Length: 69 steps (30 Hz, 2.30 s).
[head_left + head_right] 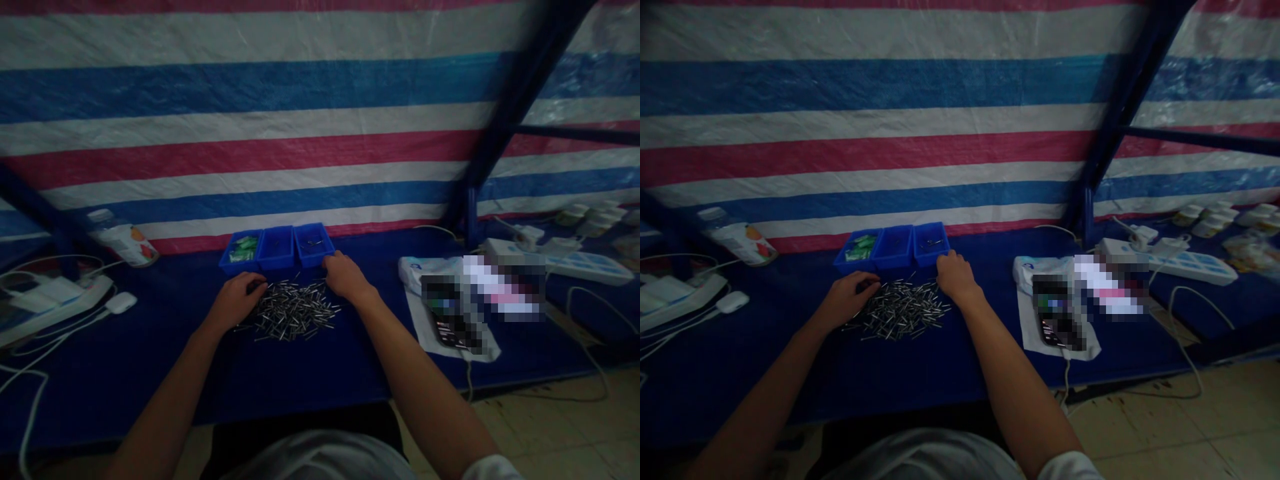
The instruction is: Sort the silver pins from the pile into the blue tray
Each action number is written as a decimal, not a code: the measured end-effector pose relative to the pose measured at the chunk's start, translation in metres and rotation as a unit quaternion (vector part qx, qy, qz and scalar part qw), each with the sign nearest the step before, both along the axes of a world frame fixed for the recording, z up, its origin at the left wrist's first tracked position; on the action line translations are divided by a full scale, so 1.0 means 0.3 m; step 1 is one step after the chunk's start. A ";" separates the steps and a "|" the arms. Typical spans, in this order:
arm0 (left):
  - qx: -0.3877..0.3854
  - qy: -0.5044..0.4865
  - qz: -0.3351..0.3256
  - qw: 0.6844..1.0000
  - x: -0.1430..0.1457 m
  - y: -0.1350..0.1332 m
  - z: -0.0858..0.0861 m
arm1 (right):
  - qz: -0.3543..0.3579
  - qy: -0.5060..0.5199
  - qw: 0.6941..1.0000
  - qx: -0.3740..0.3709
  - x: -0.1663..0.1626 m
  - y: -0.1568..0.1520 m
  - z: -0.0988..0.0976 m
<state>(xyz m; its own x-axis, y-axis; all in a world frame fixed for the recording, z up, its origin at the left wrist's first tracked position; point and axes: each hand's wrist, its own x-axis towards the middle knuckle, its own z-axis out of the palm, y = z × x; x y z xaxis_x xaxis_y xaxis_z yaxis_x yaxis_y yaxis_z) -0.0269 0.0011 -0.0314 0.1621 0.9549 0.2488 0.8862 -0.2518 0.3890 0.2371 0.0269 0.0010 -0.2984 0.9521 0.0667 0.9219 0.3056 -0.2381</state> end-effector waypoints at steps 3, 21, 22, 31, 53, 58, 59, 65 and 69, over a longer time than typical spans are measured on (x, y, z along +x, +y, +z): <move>0.002 0.002 -0.008 1.000 -0.001 0.001 0.000 | 0.015 0.051 0.998 0.032 -0.003 0.017 -0.010; -0.017 0.007 0.008 1.000 -0.004 -0.001 0.002 | -0.001 0.659 0.718 -0.224 -0.081 0.035 0.020; -0.015 0.005 0.005 1.000 -0.004 -0.002 0.003 | -0.020 0.662 0.708 -0.246 -0.077 0.037 0.017; 0.002 0.000 0.001 1.000 -0.017 -0.005 0.004 | -0.152 0.648 0.704 -0.248 -0.048 0.048 0.022; -0.017 -0.007 -0.001 1.000 -0.010 -0.007 0.005 | 0.047 0.021 0.999 -0.011 -0.038 -0.001 -0.025; -0.013 0.000 0.007 1.000 -0.003 -0.012 0.014 | 0.057 0.028 0.998 -0.021 -0.033 -0.003 -0.022; -0.016 0.000 0.007 1.000 -0.002 -0.012 0.015 | 0.059 0.031 0.997 -0.029 -0.031 -0.003 -0.019; -0.023 -0.001 0.010 1.000 -0.005 -0.011 0.013 | 0.071 0.017 0.996 -0.050 -0.022 -0.004 -0.010; -0.031 -0.009 0.014 0.999 -0.001 -0.014 0.018 | 0.076 0.010 0.995 -0.057 -0.027 -0.002 -0.014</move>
<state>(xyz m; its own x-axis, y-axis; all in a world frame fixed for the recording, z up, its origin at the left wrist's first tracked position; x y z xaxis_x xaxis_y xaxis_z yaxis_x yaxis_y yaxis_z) -0.0273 -0.0032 -0.0260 0.1311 0.9726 0.1918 0.8848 -0.2021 0.4199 0.2291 0.0262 -0.0031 -0.4392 0.8978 -0.0317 0.8619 0.4111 -0.2969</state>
